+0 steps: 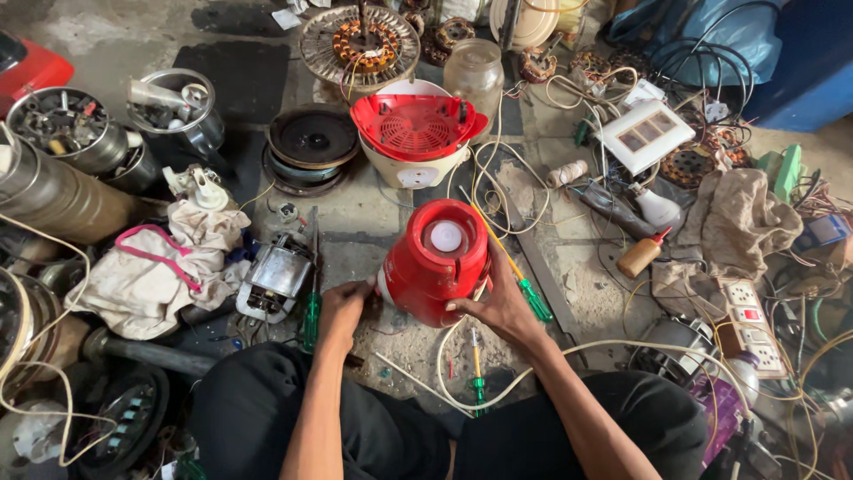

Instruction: The person manipulates an electric motor with their hands and a screwdriver, connecting wires and eventually fitting a red plastic appliance base over a motor assembly.

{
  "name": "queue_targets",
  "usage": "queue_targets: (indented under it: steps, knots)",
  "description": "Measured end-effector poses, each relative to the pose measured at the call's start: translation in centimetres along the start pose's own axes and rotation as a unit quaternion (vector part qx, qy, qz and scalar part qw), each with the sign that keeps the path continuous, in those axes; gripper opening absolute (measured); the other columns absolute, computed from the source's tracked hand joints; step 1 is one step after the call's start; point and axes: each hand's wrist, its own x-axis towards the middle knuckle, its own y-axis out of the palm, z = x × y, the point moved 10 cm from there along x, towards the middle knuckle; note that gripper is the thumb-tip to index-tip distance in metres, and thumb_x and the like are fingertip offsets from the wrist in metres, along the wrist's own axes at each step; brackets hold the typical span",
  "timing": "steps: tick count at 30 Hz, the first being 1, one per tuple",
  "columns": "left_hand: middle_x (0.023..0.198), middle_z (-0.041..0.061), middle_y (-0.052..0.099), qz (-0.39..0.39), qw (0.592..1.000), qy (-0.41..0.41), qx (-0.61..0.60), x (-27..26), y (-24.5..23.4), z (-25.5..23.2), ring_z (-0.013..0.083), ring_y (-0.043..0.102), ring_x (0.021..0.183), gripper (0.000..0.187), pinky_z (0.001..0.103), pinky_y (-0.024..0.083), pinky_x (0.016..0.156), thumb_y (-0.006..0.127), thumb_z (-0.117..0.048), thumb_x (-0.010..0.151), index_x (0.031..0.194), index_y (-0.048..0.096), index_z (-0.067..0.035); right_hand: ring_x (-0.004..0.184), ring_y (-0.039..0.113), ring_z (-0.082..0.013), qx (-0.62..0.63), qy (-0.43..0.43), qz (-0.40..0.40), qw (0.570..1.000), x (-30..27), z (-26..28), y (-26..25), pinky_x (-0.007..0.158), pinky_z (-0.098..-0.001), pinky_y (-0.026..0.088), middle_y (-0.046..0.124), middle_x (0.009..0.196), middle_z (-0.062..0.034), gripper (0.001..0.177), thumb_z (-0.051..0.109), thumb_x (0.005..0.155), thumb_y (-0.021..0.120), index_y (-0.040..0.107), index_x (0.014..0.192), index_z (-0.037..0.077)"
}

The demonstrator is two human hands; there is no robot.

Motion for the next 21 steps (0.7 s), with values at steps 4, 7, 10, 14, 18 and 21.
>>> queue_targets:
  steps: [4,7,10,14,18,21]
  knots:
    - [0.066,0.009,0.064,-0.023,0.998,-0.049,-0.045,1.2,0.0,2.2,0.0180,0.058,0.053,0.035,0.035,0.047,0.053,0.064,-0.023,0.102,0.087,0.068,0.008,0.157,0.025,-0.0271,0.024,0.049,0.006,0.998,-0.3,-0.5,0.1,0.127,-0.0462,0.024,0.021,0.171,-0.0161,0.143,0.049,0.064,0.091,0.001,0.165,0.006]
    - [0.072,0.009,0.066,-0.028,0.997,-0.058,-0.031,1.9,-0.4,2.6,0.0181,0.060,0.059,0.019,0.035,0.049,0.057,0.060,-0.011,0.098,0.100,0.068,0.006,0.159,0.019,-0.0269,0.043,0.051,0.007,0.998,-0.2,-0.3,0.2,0.127,-0.0465,0.022,0.018,0.172,-0.0161,0.145,0.051,0.062,0.091,-0.001,0.165,0.007]
    - [0.084,0.008,0.070,-0.018,1.000,0.006,0.001,1.6,0.1,1.2,0.0160,0.063,0.070,0.018,0.033,0.051,0.063,0.061,-0.006,0.095,0.109,0.069,0.001,0.159,0.021,-0.0265,0.049,0.060,0.010,0.997,-0.3,-0.5,0.3,0.128,-0.0462,0.021,0.022,0.172,-0.0160,0.143,0.052,0.061,0.091,0.003,0.166,0.008]
    - [0.094,0.008,0.071,-0.011,0.999,0.041,0.025,1.0,0.3,-0.1,0.0166,0.064,0.079,0.022,0.033,0.052,0.068,0.063,-0.003,0.094,0.116,0.068,-0.001,0.159,0.022,-0.0268,0.040,0.031,0.016,0.999,0.0,-0.2,0.5,0.129,-0.0463,0.021,0.023,0.172,-0.0167,0.142,0.052,0.064,0.091,0.004,0.166,0.007]
    - [0.097,0.009,0.072,-0.014,0.997,0.061,0.037,0.9,0.3,-0.6,0.0177,0.066,0.084,0.026,0.032,0.053,0.074,0.063,-0.003,0.093,0.118,0.067,0.000,0.159,0.024,-0.0273,0.025,0.034,0.011,0.999,-0.3,-0.1,0.3,0.128,-0.0460,0.023,0.025,0.171,-0.0170,0.138,0.051,0.065,0.090,0.007,0.166,0.006]
    - [0.099,0.008,0.072,-0.043,0.998,0.024,0.049,0.9,-0.1,0.0,0.0184,0.066,0.086,0.028,0.033,0.053,0.076,0.064,-0.006,0.093,0.121,0.066,-0.002,0.158,0.026,-0.0280,-0.006,0.021,0.010,1.000,-0.2,0.0,0.1,0.128,-0.0458,0.024,0.027,0.170,-0.0179,0.136,0.050,0.066,0.090,0.009,0.165,0.005]
